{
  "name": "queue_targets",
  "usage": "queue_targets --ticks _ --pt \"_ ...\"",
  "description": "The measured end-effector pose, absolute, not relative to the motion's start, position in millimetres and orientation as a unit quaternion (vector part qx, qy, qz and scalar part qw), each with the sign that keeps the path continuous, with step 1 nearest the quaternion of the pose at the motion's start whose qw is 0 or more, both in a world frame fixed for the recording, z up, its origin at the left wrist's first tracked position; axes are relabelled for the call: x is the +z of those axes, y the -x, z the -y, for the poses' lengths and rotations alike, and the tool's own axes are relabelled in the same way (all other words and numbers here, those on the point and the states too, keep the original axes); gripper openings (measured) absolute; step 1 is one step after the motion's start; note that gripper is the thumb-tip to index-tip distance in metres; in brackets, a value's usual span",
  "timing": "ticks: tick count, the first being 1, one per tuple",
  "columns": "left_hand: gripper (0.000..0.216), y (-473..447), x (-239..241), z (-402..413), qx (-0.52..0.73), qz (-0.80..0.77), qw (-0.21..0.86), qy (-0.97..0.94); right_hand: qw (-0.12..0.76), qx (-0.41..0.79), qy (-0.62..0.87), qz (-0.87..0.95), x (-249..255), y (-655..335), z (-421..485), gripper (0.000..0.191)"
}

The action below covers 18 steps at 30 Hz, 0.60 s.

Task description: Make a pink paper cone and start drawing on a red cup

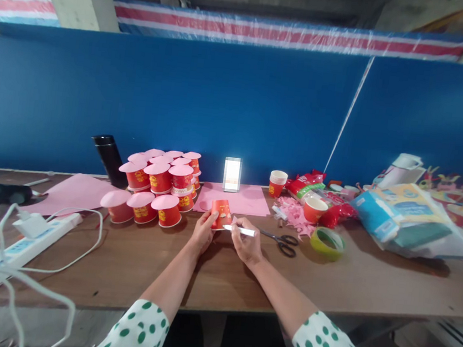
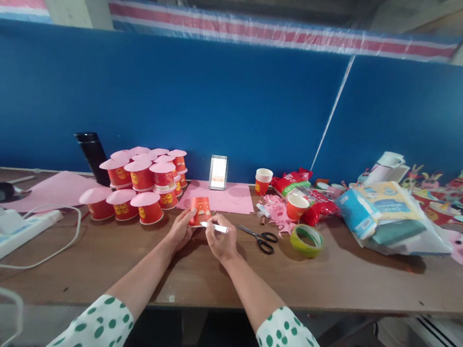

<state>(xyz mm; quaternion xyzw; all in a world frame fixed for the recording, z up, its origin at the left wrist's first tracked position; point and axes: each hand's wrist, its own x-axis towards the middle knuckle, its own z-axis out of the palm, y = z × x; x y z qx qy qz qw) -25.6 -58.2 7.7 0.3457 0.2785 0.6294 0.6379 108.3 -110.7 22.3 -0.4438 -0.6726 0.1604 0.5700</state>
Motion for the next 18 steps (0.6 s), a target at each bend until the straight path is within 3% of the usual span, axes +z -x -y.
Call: queue_targets --ticks 18 --pt "0.029 26.4 8.4 58.8 0.632 -0.283 0.646 -0.322 0.591 0.109 0.438 0.669 22.1 -109.8 107.1 0.016"
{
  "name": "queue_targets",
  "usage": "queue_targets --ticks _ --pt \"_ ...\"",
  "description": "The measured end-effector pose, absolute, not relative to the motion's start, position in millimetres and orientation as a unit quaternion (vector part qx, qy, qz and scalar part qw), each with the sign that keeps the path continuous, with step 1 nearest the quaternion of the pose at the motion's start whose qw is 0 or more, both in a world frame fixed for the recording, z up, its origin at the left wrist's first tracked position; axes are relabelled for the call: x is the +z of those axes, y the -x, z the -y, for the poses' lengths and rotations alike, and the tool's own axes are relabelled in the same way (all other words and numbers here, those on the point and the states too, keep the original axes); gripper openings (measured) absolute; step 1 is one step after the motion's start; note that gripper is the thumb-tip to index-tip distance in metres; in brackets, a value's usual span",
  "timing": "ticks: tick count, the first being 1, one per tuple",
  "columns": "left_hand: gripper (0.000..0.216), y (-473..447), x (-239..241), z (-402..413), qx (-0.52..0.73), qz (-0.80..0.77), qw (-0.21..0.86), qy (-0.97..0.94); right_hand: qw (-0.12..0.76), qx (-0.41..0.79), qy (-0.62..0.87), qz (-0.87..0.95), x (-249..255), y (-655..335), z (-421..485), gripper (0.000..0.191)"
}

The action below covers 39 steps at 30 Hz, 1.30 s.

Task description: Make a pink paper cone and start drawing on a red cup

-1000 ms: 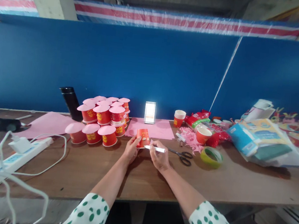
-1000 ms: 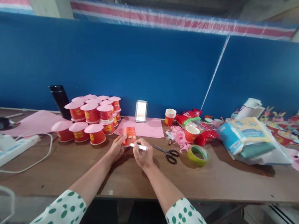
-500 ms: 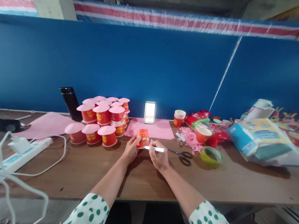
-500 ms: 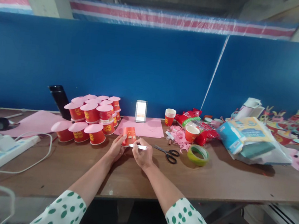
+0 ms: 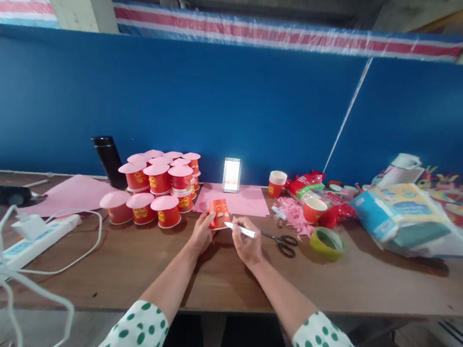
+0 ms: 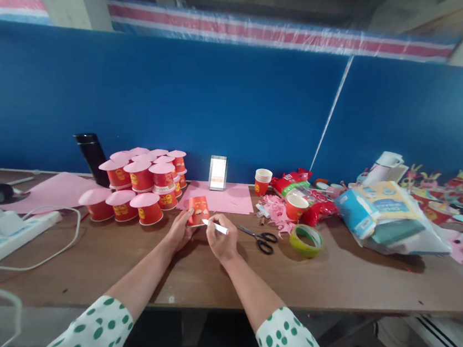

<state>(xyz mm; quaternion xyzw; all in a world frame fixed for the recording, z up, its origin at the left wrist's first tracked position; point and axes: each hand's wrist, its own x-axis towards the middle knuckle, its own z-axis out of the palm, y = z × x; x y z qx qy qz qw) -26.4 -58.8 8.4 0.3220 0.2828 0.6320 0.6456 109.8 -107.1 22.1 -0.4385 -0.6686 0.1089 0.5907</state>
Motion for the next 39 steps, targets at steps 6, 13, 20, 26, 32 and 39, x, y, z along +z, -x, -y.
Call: queue_targets --ticks 6,13,20,26,32,39 --pt "0.026 27.7 6.7 56.4 0.629 -0.275 0.662 -0.302 0.597 0.106 0.433 0.667 22.6 -110.0 108.7 0.014" --pt "0.023 28.7 5.2 55.5 0.629 -0.281 0.671 -0.275 0.588 0.125 0.399 0.692 15.6 -109.1 105.2 0.013" --pt "0.02 27.7 9.7 58.6 0.633 -0.272 0.669 -0.278 0.599 0.128 0.392 0.687 16.6 -108.6 106.9 0.012" --pt "0.03 27.6 7.9 56.7 0.628 -0.272 0.663 -0.304 0.588 0.131 0.401 0.69 19.2 -108.5 109.2 0.013" --pt "0.03 28.4 2.6 54.0 0.629 -0.275 0.655 -0.316 0.58 0.14 0.407 0.692 20.5 -108.2 110.4 0.013" --pt "0.031 28.9 2.5 53.4 0.627 -0.276 0.658 -0.312 0.586 0.132 0.404 0.69 21.6 -108.2 110.9 0.014"
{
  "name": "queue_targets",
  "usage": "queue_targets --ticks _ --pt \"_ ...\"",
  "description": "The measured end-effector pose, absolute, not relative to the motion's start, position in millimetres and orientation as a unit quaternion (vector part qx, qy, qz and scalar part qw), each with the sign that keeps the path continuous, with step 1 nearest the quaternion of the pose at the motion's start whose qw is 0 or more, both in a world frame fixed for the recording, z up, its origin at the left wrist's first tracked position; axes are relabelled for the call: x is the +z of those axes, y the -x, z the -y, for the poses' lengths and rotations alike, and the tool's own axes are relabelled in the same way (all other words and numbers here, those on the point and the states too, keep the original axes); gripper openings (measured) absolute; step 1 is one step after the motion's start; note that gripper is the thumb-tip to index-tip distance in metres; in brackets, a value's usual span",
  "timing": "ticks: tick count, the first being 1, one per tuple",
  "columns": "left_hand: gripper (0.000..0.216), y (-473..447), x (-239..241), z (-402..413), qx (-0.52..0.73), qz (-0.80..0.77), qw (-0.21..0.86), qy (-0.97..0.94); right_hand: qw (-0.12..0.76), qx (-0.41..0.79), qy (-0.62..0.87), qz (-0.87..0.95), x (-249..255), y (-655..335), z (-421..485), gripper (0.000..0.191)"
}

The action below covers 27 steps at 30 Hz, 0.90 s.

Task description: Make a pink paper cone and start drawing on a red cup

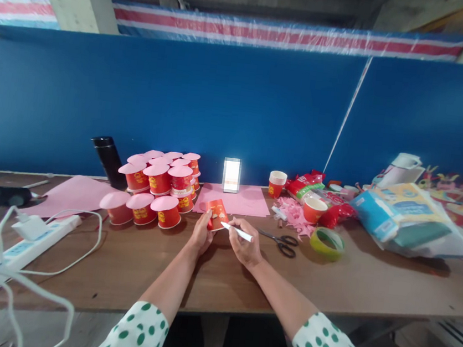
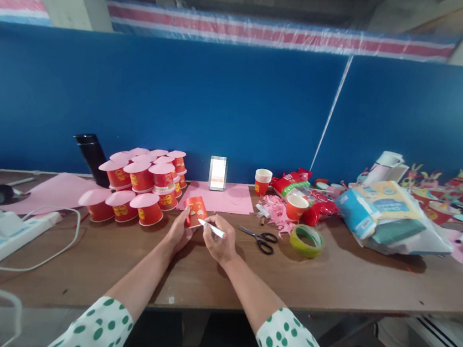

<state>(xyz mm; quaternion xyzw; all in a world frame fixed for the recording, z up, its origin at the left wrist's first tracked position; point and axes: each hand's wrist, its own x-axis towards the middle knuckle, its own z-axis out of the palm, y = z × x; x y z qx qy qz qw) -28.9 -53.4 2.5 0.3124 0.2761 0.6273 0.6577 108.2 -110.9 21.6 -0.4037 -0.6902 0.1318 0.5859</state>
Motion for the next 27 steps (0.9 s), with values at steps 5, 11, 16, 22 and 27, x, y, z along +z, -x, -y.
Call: queue_targets --ticks 5,11,16,22,27 --pt "0.031 28.6 3.7 54.5 0.626 -0.277 0.659 -0.312 0.586 0.132 0.406 0.688 21.6 -108.0 111.1 0.014" --pt "0.032 28.7 1.9 53.7 0.625 -0.273 0.662 -0.311 0.589 0.126 0.404 0.688 22.2 -108.2 111.1 0.014" --pt "0.032 28.8 2.4 53.4 0.626 -0.275 0.66 -0.31 0.587 0.126 0.406 0.689 21.2 -108.9 110.3 0.014" --pt "0.032 28.5 3.5 53.7 0.629 -0.275 0.658 -0.31 0.583 0.127 0.407 0.692 20.5 -109.0 109.6 0.014" --pt "0.032 28.3 3.8 54.2 0.628 -0.279 0.658 -0.309 0.581 0.121 0.411 0.692 22.1 -109.0 110.4 0.014"
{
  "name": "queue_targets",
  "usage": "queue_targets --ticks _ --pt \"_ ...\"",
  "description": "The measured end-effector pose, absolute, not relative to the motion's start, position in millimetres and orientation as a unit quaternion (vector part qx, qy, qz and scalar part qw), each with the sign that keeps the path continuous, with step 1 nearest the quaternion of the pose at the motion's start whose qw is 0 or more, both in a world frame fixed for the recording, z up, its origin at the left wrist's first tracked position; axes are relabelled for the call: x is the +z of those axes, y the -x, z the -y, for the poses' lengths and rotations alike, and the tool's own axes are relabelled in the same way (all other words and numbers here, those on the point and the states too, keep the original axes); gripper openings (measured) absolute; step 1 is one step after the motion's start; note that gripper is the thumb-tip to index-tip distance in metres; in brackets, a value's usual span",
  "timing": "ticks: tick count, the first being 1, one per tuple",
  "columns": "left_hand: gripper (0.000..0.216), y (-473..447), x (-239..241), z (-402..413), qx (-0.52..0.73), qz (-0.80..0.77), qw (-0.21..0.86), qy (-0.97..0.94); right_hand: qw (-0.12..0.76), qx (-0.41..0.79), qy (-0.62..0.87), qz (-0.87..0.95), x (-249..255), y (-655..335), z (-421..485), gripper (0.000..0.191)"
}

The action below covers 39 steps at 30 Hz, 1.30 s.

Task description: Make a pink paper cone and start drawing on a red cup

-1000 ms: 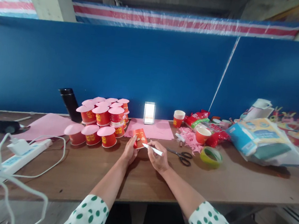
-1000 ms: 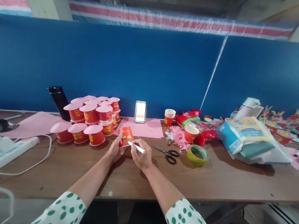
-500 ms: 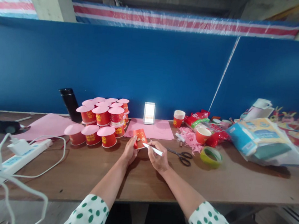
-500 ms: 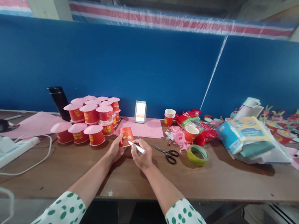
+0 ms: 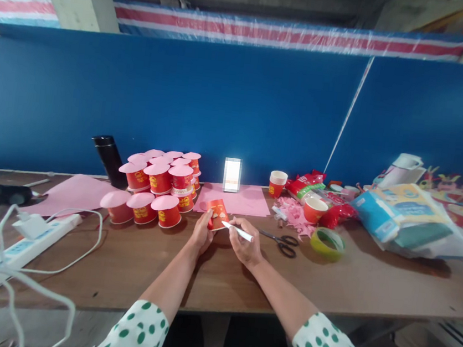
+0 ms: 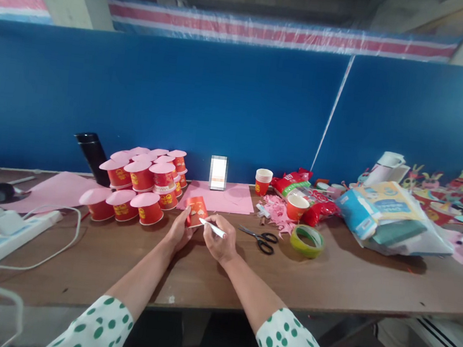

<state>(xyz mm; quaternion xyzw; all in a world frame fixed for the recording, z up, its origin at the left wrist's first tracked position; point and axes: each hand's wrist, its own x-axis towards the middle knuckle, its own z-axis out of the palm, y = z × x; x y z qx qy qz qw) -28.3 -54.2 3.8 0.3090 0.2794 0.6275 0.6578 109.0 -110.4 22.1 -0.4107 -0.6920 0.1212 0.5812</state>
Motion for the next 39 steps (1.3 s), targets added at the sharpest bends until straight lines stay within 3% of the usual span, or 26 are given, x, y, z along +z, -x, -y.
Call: queue_targets --ticks 39 --pt "0.029 28.8 2.4 53.3 0.626 -0.274 0.66 -0.313 0.585 0.13 0.407 0.69 19.9 -110.1 109.0 0.013"
